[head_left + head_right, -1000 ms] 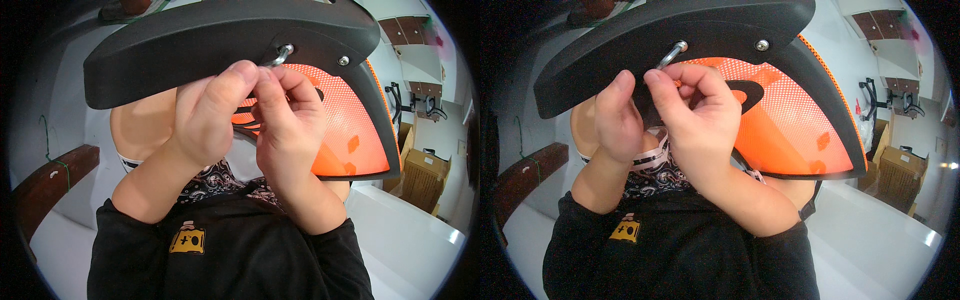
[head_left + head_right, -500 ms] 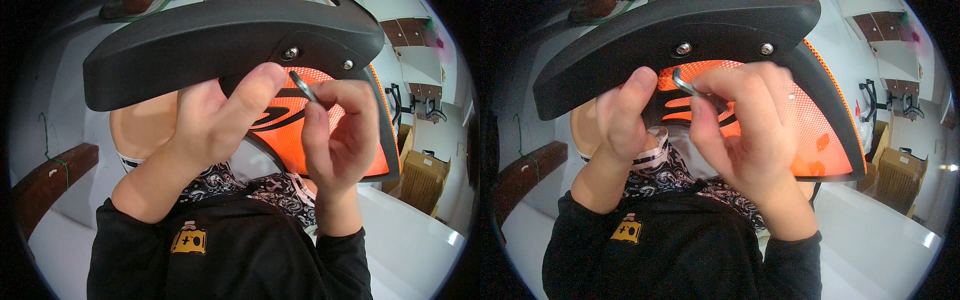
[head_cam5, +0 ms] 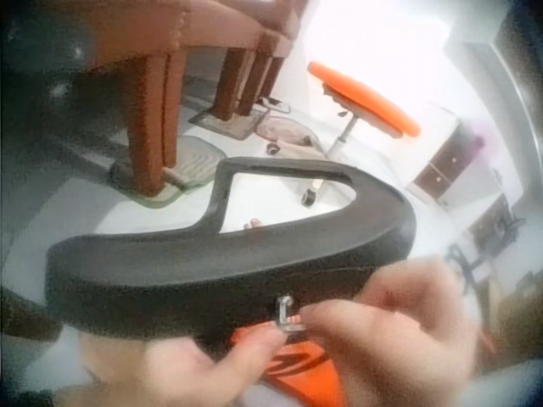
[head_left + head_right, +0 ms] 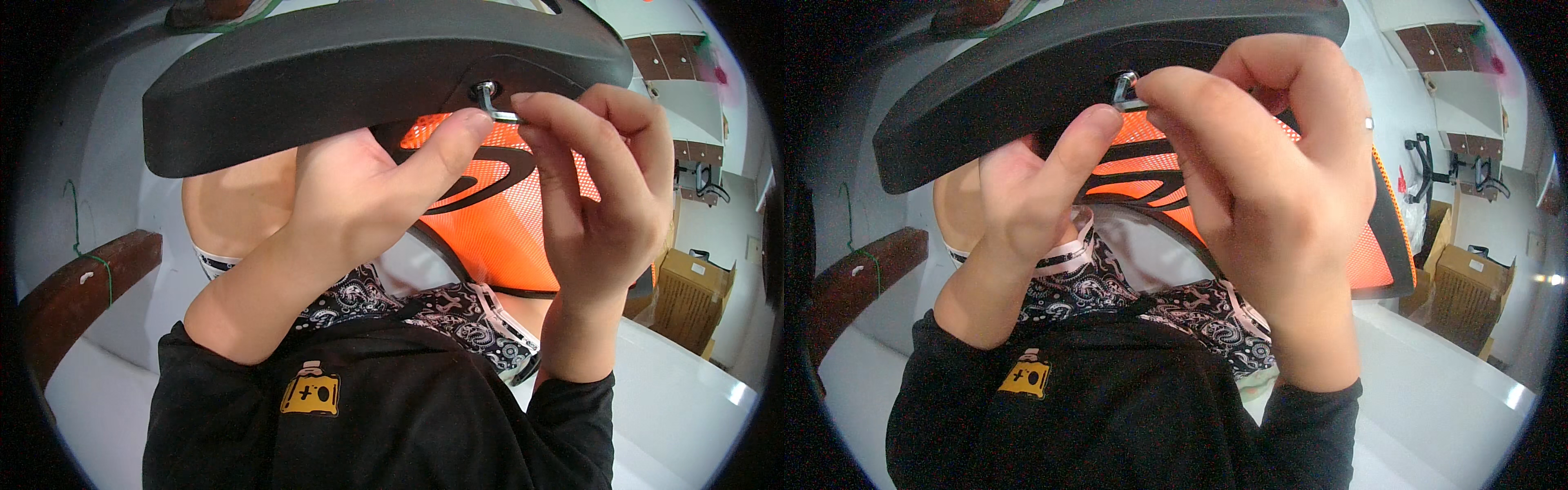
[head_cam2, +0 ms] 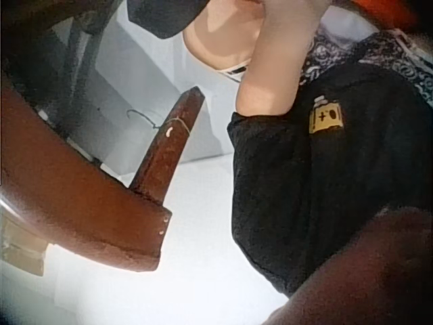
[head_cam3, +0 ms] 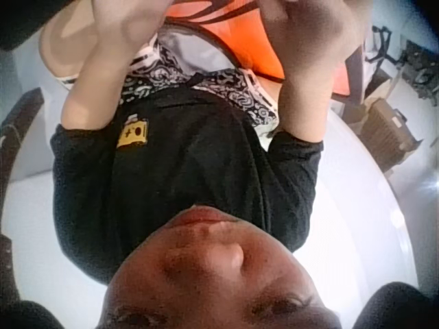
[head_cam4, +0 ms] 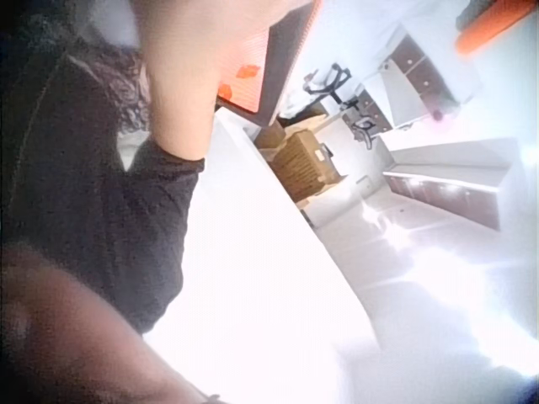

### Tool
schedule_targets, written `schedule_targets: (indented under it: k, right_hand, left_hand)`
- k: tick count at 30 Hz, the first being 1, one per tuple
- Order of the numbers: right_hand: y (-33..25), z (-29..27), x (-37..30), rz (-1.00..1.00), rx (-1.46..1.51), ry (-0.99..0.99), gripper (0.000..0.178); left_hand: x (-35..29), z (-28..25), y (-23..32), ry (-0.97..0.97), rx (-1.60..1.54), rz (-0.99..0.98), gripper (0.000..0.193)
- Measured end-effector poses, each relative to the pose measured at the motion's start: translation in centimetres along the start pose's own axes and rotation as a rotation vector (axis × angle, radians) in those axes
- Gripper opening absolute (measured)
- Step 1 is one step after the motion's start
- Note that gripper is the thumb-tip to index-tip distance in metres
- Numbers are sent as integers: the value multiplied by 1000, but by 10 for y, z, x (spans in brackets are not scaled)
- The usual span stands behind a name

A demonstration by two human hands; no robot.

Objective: The person assembles an office chair by attaching the orange mesh backrest to the black plastic frame. They insert and tighten multiple screws using an Allen key to secure the components together.

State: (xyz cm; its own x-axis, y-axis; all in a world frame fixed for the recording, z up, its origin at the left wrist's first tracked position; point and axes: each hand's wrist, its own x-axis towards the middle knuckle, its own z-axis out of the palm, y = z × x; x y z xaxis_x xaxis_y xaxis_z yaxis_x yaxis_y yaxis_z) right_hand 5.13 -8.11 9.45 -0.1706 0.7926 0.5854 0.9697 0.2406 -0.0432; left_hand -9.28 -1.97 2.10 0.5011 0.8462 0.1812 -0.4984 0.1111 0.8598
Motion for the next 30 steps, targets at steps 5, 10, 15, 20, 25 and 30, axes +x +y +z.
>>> schedule_targets:
  k: [5,10,15,20,25,30]
  right_hand:
    - [0,1,9,-71,49,37,24]
    - [-7,-8,16,-78,-52,-43,25]
    - [1,-10,23,-124,-33,-76,24]
    - [8,-15,26,-165,-102,-140,23]
    - [6,-6,12,-98,-28,-41,19]
    - [1,12,-7,-35,32,8,18]
  left_hand:
    - [1,-5,4,-100,235,-7,29]
    - [1,-2,0,-27,156,-31,26]
    - [7,-3,-3,-37,183,101,25]
    - [6,-3,-2,-35,166,60,27]
    - [7,-3,0,-73,132,101,29]
    - [3,-5,-1,-56,-37,68,28]
